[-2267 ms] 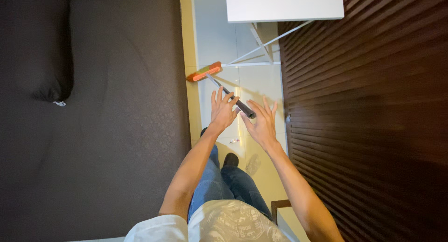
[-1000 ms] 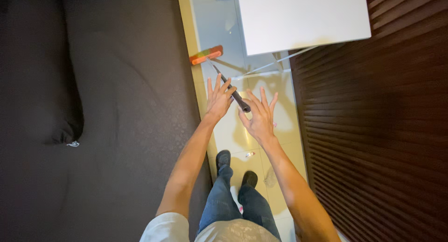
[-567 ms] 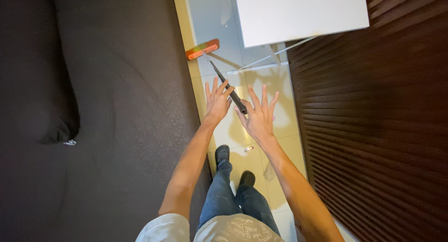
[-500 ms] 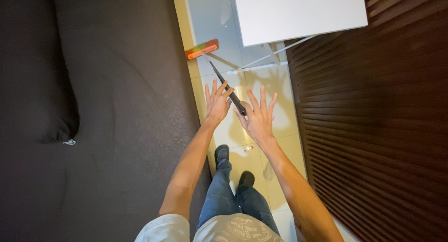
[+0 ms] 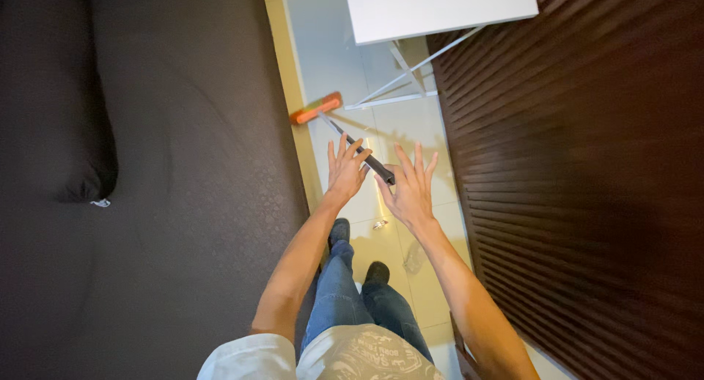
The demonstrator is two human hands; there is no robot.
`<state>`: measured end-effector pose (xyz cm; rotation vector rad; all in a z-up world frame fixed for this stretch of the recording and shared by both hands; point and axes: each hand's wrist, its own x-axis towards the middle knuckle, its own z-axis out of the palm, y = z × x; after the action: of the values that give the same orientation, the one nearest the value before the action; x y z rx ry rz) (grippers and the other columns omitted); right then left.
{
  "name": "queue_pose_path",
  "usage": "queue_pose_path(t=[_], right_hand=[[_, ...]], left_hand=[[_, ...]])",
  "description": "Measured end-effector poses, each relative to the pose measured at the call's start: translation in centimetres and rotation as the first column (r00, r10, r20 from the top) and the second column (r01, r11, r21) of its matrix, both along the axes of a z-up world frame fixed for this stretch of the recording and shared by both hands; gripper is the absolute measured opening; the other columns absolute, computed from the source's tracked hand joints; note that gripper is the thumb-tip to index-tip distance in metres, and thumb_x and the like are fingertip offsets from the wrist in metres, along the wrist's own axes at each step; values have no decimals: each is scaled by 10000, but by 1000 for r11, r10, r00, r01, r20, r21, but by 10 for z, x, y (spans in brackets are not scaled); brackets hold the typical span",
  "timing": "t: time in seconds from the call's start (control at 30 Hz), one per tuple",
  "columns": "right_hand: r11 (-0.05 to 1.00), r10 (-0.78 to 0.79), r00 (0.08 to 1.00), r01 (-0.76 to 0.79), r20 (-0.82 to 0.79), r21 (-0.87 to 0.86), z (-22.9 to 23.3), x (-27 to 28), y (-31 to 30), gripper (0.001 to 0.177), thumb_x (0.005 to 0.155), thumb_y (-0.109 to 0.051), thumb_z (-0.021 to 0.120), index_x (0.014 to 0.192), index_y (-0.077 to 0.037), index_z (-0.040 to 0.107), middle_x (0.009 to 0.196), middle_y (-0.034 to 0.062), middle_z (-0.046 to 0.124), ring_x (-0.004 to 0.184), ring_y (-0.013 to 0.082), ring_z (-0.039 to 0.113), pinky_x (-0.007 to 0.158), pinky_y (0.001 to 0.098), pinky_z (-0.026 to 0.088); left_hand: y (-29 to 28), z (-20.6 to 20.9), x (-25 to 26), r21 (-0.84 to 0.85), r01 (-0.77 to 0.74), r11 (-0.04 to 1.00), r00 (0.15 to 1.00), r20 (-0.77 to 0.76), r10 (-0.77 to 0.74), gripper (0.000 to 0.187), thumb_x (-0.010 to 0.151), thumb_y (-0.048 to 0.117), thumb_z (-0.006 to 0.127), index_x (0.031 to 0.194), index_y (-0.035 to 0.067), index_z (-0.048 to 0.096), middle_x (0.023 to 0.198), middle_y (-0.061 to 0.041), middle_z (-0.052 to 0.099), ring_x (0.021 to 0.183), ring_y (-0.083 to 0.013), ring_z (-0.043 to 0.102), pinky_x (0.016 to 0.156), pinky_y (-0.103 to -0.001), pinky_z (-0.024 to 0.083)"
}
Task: The person attaches a black cap to the end of a broom handle by hand, pressing it firmly into place.
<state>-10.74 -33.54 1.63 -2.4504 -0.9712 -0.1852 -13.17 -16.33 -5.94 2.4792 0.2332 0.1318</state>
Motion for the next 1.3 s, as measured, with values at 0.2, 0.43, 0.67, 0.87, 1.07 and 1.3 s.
queue_pose_path(t=[0.2,0.43,0.67,0.87,1.07,1.3], right_hand=[[999,26,999,-26,24,30,16,-47,-83,306,917,-302,790,1088,-55,731,1528,180,524,1538,474,275,1217,742,73],[997,76,997,-76,-1,23,33,-92,-145,281,862,-331,813,1033,-109,789,1487,151,548,1511,472,292,1189,753,74],[992,61,998,-62,19,106,40,-96,-146,305,870,-330,812,1053,-88,777,1503,138,554,1517,468,309,1197,745,69],[989,19,1000,-21,15,144,46,-66,-117,290,877,-317,811,1046,-86,763,1515,141,554,1520,465,315,1207,740,68],[983,14,1000,-11,-18,181,47,-32,-69,257,877,-288,810,1061,-116,761,1542,150,527,1525,474,305,1212,736,60],[985,-33,997,44,-64,165,27,13,2,274,847,-243,814,1099,-150,760,1551,155,506,1531,477,290,1217,721,64]], left_hand=[[-76,11,-52,-5,27,1000,1000,1,-27,413,841,187,791,1249,191,724,1493,-106,527,1524,-374,257,1255,-614,83],[-128,30,-103,35,97,995,993,62,-99,364,859,216,765,1221,188,737,1484,-89,529,1516,-399,257,1224,-655,79],[-123,40,-107,159,151,976,981,101,-168,359,867,233,761,1220,172,734,1484,-61,536,1510,-414,273,1234,-676,91],[-96,47,-77,221,168,961,966,155,-205,335,833,226,777,1158,154,738,1466,-61,562,1496,-419,288,1219,-693,96],[-43,50,-36,248,191,950,944,218,-247,358,817,207,800,1162,134,737,1459,-56,570,1490,-423,319,1236,-685,113],[33,38,26,234,187,954,953,193,-234,360,817,212,819,1163,158,739,1468,-48,567,1517,-399,312,1260,-664,116]])
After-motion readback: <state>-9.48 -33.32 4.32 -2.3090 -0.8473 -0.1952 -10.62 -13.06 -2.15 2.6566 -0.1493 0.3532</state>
